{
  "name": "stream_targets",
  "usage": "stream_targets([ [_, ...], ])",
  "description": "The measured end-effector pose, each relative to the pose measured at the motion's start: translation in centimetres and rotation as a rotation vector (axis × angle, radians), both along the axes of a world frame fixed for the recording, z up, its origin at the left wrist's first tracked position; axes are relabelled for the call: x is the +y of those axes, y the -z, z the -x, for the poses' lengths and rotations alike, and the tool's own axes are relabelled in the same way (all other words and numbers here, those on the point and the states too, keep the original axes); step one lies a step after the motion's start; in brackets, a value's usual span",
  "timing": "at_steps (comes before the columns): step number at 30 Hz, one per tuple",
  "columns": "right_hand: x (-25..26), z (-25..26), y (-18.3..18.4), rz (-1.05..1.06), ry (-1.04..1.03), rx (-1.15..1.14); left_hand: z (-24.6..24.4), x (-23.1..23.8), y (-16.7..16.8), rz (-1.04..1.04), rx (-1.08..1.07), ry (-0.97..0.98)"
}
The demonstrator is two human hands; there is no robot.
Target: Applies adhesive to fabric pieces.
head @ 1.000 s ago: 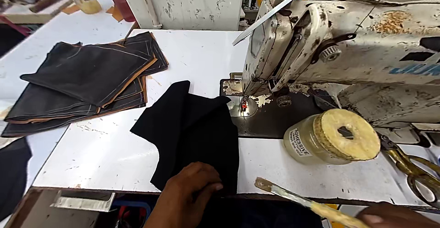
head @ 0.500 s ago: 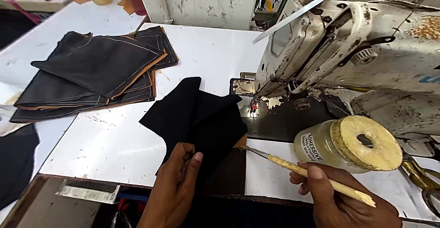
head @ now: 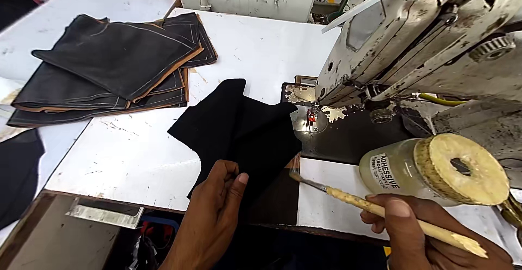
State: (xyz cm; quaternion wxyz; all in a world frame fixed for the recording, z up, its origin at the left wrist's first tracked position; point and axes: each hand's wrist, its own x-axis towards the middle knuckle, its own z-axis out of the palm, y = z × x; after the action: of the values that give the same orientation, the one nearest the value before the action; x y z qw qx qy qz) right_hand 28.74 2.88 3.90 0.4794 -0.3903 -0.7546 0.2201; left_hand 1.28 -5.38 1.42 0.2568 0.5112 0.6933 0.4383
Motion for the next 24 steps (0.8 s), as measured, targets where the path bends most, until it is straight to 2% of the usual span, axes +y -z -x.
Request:
stream_targets([
  [8,-1.8,-1.6,-2.5,0.172,-0.185,-0.048,-0.1,0.0,-0.2,0.017,0.02,-0.004],
  [11,-1.9,-1.8,-2.8,0.164,-0.169,0.019,-0.1,0.0,-0.2,0.021,0.023,-0.01],
  [14,-1.6,-1.8,-2.0,0.117,-0.106,-0.012,-0.1,0.0,-0.3,0.025,0.026,-0.01],
  [17,-2.0,-1.6,-2.0,0.166,-0.17,-0.062,-0.1,0.1,-0.3,0.02,0.024,-0.01],
  [21,-3.0,-1.9,-3.4,0.273,-0.266,-0.02,-0.2,0.0,-0.3,0.025,0.019,-0.016],
  [24,-2.9,-1.9,-3.6,0.258,-0.217,0.056,0.0,0.1,-0.5,0.045,0.027,-0.002],
])
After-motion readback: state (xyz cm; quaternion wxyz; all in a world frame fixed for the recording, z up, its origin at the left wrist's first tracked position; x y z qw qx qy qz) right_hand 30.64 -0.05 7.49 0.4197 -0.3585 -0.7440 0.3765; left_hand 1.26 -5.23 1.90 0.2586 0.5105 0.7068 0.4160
